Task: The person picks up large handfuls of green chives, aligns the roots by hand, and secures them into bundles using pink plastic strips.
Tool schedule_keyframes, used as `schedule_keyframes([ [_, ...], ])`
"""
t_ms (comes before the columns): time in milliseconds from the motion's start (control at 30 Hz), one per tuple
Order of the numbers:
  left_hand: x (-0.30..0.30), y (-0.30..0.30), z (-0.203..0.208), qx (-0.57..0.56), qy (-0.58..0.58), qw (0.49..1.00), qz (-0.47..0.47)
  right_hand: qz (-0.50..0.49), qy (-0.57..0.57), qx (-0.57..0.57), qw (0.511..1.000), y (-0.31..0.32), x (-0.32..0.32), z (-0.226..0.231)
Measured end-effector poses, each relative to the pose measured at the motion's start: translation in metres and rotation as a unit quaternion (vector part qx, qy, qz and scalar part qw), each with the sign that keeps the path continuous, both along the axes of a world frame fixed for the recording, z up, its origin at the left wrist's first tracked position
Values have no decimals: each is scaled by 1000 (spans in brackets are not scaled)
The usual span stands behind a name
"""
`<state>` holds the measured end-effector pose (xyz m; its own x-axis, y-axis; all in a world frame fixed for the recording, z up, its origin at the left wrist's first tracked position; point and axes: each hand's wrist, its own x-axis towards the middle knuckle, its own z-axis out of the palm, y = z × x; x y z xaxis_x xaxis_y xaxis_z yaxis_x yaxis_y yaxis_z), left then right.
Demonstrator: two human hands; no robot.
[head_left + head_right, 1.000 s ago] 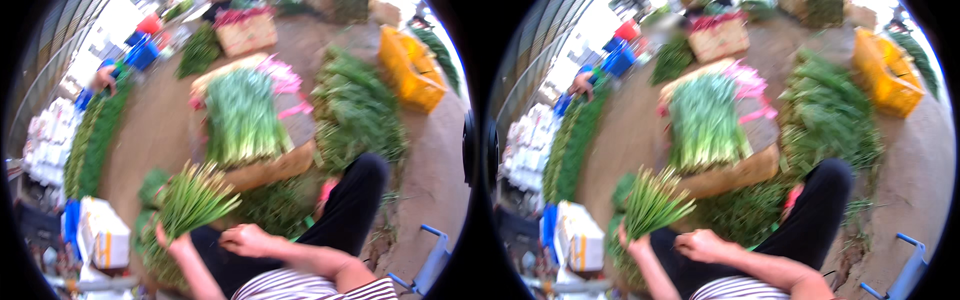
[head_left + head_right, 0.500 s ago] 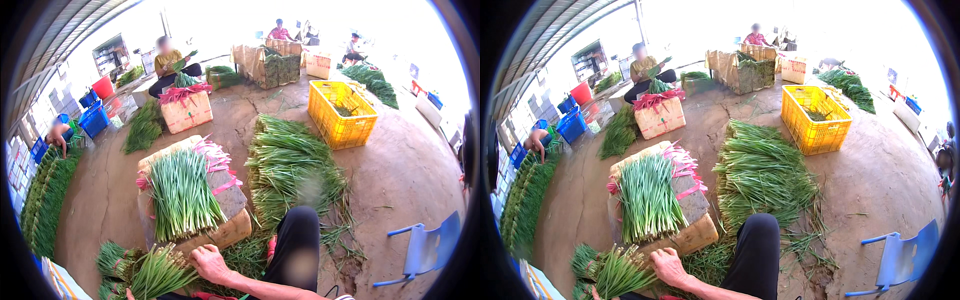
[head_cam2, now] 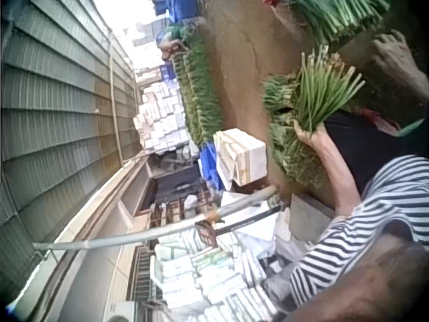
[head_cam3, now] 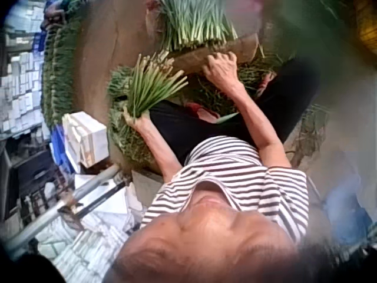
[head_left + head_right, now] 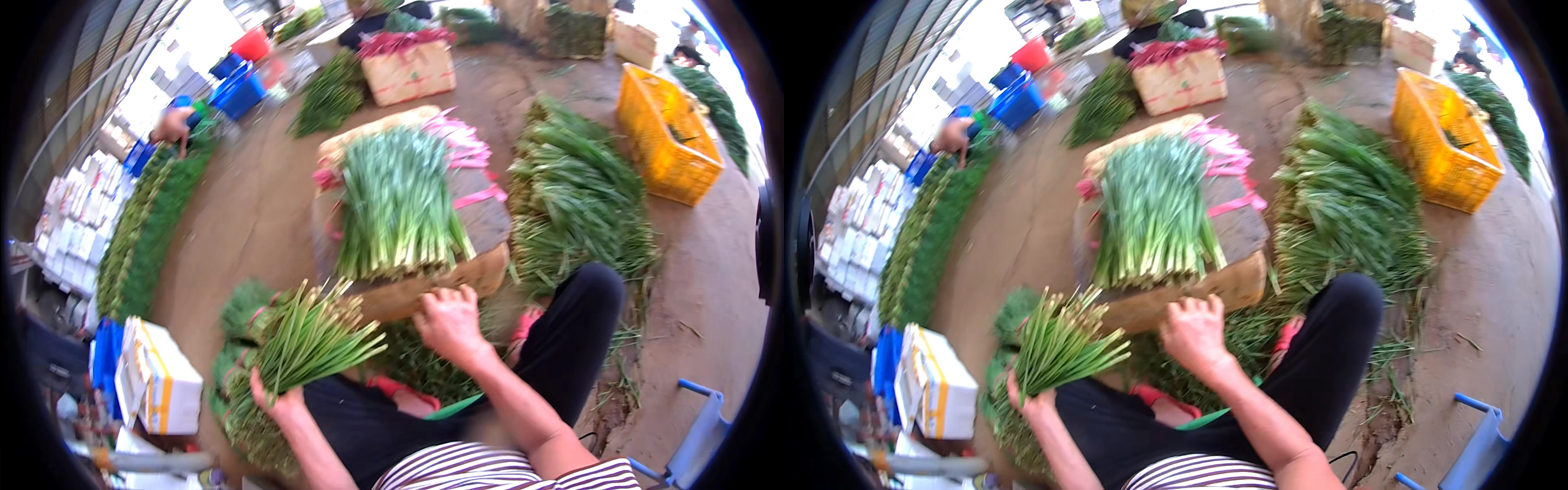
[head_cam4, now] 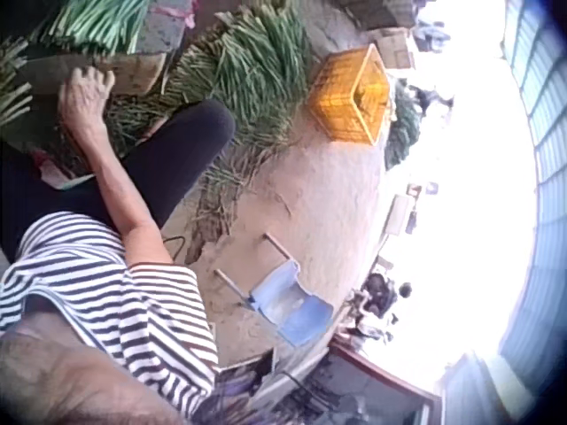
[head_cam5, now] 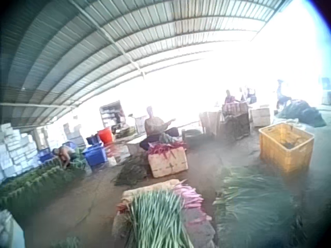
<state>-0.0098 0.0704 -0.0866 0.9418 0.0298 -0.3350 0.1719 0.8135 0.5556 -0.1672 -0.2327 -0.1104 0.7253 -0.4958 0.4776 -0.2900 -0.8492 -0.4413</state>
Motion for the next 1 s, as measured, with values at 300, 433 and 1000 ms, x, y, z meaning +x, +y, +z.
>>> schedule_keyframes([
  [300,-8,5,14,-26,44,999,3,156,-90,284,942,9,8,24],
  [433,-14,-5,8,21,29,999,0,193,-84,234,949,36,14,33],
  [1000,-18,-32,-4,73,-65,995,-31,201,-112,390,892,51,18,-7],
])
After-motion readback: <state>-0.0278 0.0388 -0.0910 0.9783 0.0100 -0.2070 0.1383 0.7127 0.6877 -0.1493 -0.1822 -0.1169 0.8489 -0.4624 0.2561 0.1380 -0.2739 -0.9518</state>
